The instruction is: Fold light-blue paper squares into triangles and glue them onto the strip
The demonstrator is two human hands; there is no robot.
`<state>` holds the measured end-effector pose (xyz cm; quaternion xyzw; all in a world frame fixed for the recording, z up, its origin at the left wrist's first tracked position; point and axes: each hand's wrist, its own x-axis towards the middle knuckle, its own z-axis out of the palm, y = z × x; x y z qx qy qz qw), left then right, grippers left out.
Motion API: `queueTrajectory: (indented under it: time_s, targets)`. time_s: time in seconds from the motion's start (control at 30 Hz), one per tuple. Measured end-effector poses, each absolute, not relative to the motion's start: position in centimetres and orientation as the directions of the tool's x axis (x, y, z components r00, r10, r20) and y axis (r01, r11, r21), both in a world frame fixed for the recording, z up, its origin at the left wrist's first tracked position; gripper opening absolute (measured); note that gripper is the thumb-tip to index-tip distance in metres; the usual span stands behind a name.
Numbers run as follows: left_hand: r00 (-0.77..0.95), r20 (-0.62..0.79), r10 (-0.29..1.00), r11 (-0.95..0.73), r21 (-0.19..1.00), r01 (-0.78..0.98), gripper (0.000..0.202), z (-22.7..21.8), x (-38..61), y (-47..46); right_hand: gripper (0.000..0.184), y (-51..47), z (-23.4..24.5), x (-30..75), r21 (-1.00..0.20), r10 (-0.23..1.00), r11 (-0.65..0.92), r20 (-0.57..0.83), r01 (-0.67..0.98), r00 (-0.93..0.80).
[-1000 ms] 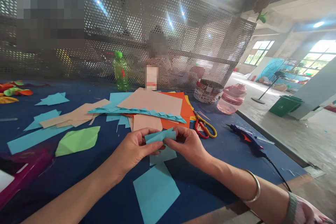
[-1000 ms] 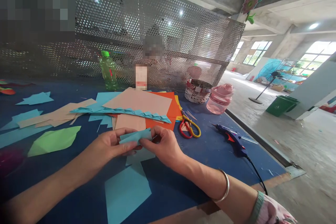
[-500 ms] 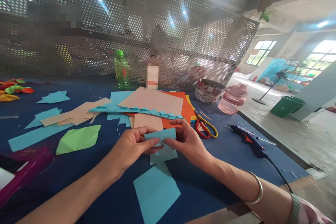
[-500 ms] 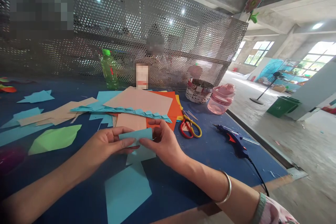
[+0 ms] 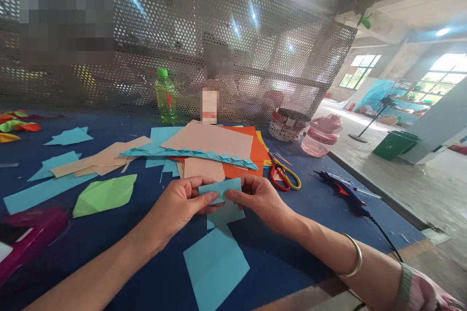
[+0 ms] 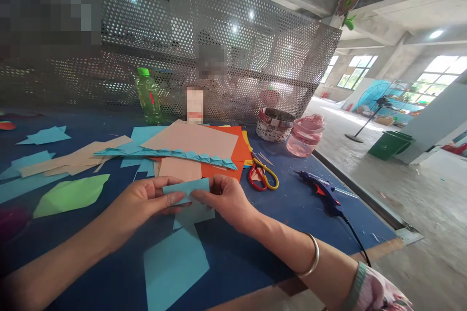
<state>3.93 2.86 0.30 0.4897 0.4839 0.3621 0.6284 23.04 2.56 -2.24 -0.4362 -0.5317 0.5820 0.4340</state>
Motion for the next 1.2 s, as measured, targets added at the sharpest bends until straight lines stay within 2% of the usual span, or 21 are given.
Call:
queueTrajectory:
  time_s: [0.1, 0.33, 0.5, 0.63, 0.77, 0.97, 1.2]
  targets:
    - [0.283, -0.255, 0.925, 0.260, 0.965, 0.019, 0.063, 0.2, 3.9, 2.9, 0.043, 2.6, -2.6, 23.1, -1.000, 0.972, -0.026, -0.021, -0.018, -0.234]
    - [0.318, -0.292, 0.902, 0.274, 0.956, 0.101, 0.036, -1.0, 3.3, 3.3, 0.046, 2.5, -2.8, 23.0, -0.997, 0.980, 0.072, 0.067, 0.023, -0.189]
    - [0.289, -0.298, 0.910, 0.255, 0.950, 0.179, 0.030, -1.0, 3.3, 3.4, 0.047, 2.5, -2.7, 22.9, -0.996, 0.979, 0.078, 0.070, 0.033, -0.192]
    - [0.308, -0.261, 0.915, 0.209, 0.959, 0.191, 0.026, -0.8, 3.4, 3.1, 0.043, 2.4, -2.9, 22.8, -0.999, 0.958, 0.035, 0.033, 0.001, -0.283]
    - [0.339, -0.250, 0.907, 0.189, 0.961, 0.203, 0.025, -0.8, 3.5, 3.1, 0.039, 2.3, -2.9, 22.7, -0.999, 0.938, 0.015, 0.027, -0.038, -0.344]
    - [0.309, -0.256, 0.916, 0.189, 0.955, 0.230, 0.029, -0.7, 3.6, 3.0, 0.040, 2.2, -2.5, 22.7, -0.996, 0.949, -0.033, -0.005, -0.082, -0.315]
    - [0.291, -0.252, 0.923, 0.175, 0.948, 0.266, 0.037, -0.4, 3.8, 3.0, 0.043, 2.3, -2.6, 23.0, -0.999, 0.965, -0.007, 0.003, -0.037, -0.263]
